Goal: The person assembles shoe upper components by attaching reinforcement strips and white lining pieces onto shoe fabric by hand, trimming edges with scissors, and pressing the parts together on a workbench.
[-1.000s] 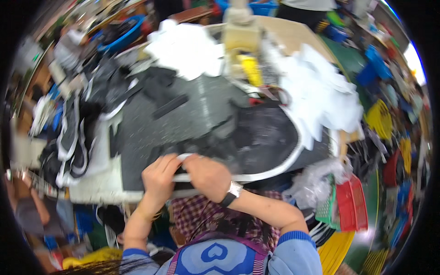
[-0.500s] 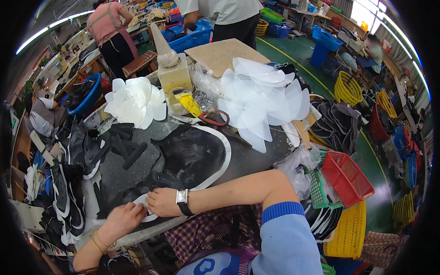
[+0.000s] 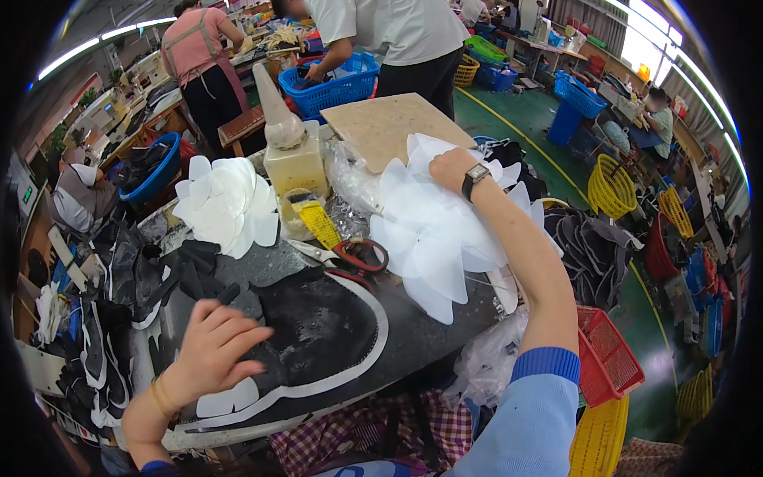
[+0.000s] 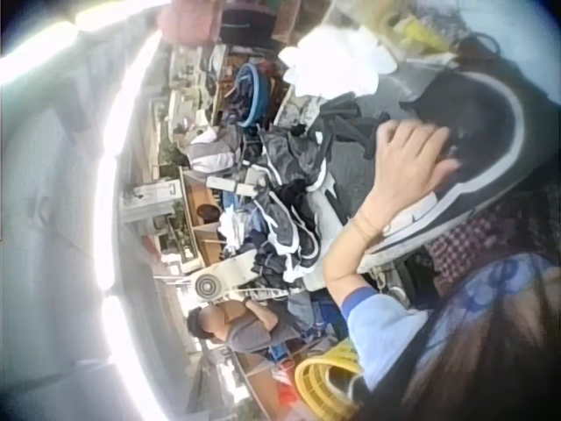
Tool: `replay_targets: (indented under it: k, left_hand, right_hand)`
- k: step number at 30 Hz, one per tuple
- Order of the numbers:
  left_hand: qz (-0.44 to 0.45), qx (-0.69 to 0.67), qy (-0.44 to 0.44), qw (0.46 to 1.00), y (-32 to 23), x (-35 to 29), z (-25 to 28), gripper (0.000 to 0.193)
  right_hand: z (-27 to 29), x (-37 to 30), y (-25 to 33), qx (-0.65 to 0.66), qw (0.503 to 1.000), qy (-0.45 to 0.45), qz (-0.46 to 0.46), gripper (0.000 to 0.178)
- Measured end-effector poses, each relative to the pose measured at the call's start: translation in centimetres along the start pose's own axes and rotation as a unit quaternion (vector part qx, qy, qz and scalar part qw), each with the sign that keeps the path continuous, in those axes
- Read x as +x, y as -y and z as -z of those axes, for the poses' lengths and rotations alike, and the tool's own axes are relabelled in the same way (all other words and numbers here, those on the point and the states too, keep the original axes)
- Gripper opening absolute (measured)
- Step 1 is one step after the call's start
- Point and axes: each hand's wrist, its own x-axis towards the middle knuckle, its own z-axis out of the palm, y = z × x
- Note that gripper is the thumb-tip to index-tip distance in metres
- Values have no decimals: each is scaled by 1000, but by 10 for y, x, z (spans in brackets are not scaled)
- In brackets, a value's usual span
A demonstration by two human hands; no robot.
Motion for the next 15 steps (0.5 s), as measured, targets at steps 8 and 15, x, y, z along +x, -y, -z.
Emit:
replay_targets:
  k: [8,15]
  left_hand:
    - [-57,45,-147,986,49,272,-168,26]
    - [105,-106,29,988,61,324,-203,27]
  right_hand:
    - [-8,15,-15,266,942,-125,-162,15]
    - [0,-60,-91,747,275,-501,-341,13]
